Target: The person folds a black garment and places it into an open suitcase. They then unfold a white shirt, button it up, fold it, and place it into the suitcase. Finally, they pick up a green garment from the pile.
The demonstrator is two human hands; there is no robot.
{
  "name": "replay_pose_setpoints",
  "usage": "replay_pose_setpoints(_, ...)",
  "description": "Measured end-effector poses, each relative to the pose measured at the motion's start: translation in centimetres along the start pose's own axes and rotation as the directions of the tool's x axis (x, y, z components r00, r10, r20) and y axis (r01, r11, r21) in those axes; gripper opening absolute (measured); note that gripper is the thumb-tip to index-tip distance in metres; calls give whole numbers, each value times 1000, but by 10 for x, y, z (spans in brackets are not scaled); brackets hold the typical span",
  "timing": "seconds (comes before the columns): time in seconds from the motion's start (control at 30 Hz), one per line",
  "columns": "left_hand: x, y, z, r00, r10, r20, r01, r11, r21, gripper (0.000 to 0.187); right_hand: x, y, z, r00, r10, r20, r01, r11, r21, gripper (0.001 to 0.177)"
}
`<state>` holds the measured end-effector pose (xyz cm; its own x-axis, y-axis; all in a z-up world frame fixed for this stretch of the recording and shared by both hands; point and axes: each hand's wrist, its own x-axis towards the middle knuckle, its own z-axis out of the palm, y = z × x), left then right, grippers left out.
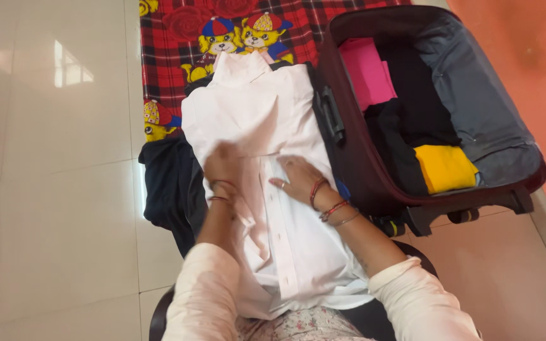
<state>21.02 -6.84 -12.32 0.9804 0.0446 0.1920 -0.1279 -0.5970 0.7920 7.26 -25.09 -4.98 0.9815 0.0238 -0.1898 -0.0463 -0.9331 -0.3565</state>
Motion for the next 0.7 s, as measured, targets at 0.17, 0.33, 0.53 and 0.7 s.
replay_pose_setpoints(0.17, 52, -63, -41, 811, -466, -355, 304, 853, -424, 33, 38, -14, -21, 977, 38, -210, -7, 989, 146, 77)
replay_pose_setpoints(0.33, 36, -114, -2, 845, -126, -519, 9, 975, -223, 102, 85, -24, 13, 977, 14, -212, 12, 993, 120, 56)
replay_pose_setpoints(0.53, 9, -79, -20, 971, -232, 61, 226, 970, 92, 58, 158, 73, 20, 726, 250, -641, 151, 851, 503, 21)
replay_pose_setpoints(0.7, 42, -76, -39, 952, -264, -156, 241, 958, -153, 30, 155, 156, -70, 338, 476, -812, 522, 623, 582, 22)
